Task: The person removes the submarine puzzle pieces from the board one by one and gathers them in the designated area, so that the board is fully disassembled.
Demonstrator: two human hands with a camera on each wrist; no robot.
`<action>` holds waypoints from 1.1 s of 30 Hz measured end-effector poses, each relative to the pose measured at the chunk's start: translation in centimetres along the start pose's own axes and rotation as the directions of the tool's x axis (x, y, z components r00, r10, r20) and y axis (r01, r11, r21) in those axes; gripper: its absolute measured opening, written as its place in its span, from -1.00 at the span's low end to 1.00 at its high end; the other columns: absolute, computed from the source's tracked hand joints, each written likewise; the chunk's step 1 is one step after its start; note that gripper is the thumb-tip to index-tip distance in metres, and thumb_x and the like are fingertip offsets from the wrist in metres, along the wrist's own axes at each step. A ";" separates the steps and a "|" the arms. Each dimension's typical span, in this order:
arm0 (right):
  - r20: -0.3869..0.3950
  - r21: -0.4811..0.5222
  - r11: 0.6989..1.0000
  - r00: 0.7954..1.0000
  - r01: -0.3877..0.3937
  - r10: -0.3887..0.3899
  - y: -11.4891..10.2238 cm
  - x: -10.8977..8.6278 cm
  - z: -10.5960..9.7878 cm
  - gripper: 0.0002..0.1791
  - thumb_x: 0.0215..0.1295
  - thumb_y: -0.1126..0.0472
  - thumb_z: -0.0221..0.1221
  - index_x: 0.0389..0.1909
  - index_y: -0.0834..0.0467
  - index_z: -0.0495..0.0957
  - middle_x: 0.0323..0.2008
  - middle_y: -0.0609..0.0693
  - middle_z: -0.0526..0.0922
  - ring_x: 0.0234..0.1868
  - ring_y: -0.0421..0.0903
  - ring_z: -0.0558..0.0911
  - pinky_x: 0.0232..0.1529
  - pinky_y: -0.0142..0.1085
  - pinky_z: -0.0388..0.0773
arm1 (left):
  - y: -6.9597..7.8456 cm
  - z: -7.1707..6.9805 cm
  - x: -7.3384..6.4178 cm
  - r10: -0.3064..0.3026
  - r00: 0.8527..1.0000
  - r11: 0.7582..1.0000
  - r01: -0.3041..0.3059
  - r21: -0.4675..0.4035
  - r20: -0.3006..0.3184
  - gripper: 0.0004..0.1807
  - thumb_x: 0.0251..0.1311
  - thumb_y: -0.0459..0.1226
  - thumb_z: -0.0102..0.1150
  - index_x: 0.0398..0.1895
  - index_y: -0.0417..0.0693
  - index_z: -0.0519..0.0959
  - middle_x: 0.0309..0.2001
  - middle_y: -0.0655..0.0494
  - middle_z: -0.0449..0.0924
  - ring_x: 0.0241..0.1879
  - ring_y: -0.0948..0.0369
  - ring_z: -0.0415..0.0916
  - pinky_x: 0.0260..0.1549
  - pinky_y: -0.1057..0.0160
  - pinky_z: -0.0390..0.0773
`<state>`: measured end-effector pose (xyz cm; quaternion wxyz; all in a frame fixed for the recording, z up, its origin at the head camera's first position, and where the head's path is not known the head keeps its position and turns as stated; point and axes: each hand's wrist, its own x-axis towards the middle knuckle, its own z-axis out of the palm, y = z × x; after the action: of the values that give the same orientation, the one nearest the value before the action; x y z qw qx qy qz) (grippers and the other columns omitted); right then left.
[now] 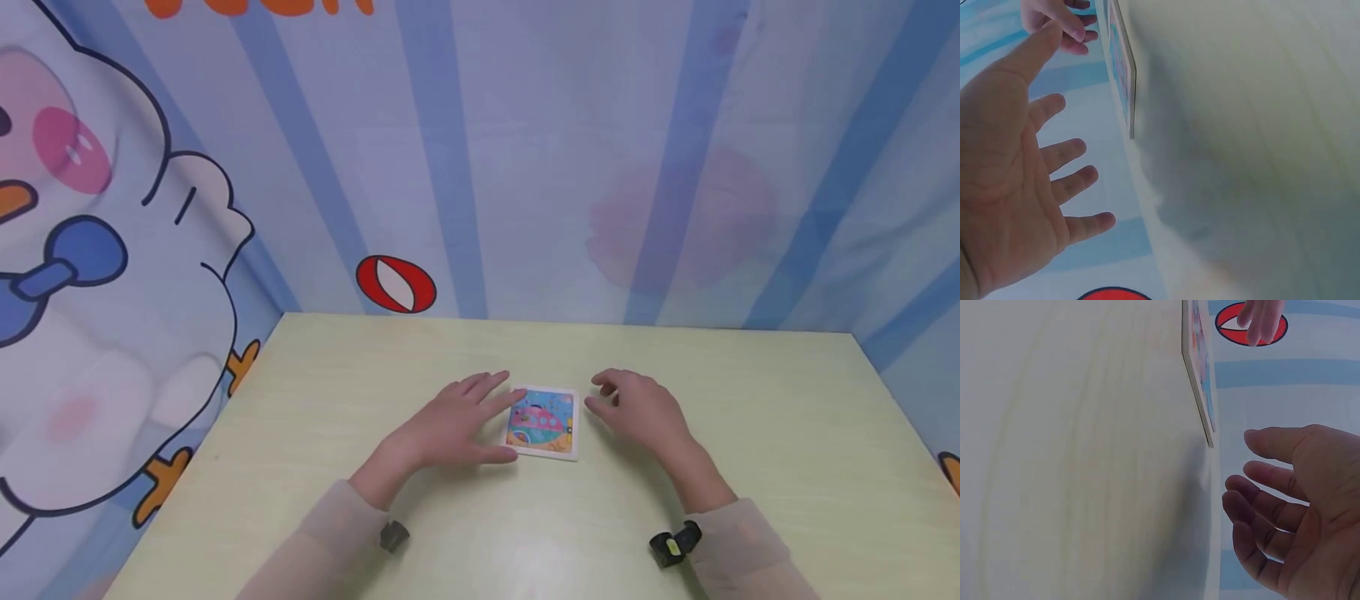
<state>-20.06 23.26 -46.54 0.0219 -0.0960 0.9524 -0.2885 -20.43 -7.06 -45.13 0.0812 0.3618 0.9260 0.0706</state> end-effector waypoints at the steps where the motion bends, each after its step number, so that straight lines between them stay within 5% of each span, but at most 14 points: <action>1: 0.005 0.004 1.000 1.000 0.001 -0.001 0.0 0.1 0.2 -0.54 0.44 0.01 0.28 0.18 0.23 0.64 -0.10 0.09 0.75 -0.10 0.08 0.72 -0.12 0.05 0.62 | 0.2 0.3 0.2 0.007 1.000 1.000 -0.007 0.003 0.005 -0.08 0.30 0.35 0.15 0.66 0.34 0.16 0.66 0.08 -0.02 0.60 -0.02 -0.02 0.44 -0.22 0.15; 11: 0.029 0.021 1.000 0.999 0.015 -0.015 -0.3 0.8 1.4 -0.60 0.43 0.01 0.29 0.11 0.21 0.68 -0.15 0.02 0.76 -0.10 0.09 0.73 -0.07 0.09 0.61 | 2.4 2.2 2.1 0.091 0.996 0.993 -0.093 0.075 0.021 -0.15 0.27 0.40 0.12 0.59 0.45 0.25 0.63 0.04 0.08 0.55 -0.02 0.08 0.36 -0.23 0.27; 21: 0.036 0.001 1.000 0.999 0.011 -0.011 -0.8 1.5 2.0 -0.60 0.41 0.02 0.27 0.08 0.21 0.68 -0.14 0.03 0.74 -0.08 0.08 0.70 -0.08 0.07 0.59 | 4.0 2.8 3.0 0.003 0.990 0.992 -0.020 0.124 0.138 -0.12 0.29 0.43 0.04 0.64 0.53 0.14 0.67 0.11 -0.05 0.62 -0.07 -0.11 0.41 -0.28 0.15; 33: 0.047 0.001 1.000 0.999 -0.008 0.008 -1.2 1.8 2.3 -0.64 0.38 0.05 0.29 0.03 0.22 0.70 -0.08 0.14 0.72 -0.07 0.13 0.69 -0.07 0.11 0.58 | 4.4 2.7 3.1 -0.034 0.989 0.994 0.019 0.110 0.141 -0.14 0.29 0.39 0.10 0.63 0.53 0.16 0.67 0.14 -0.06 0.62 -0.07 -0.12 0.37 -0.33 0.20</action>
<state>-21.43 20.68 -47.73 0.0457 -0.0988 0.9518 -0.2869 -19.23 -1.58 -47.25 0.1286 0.3574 0.9250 -0.0068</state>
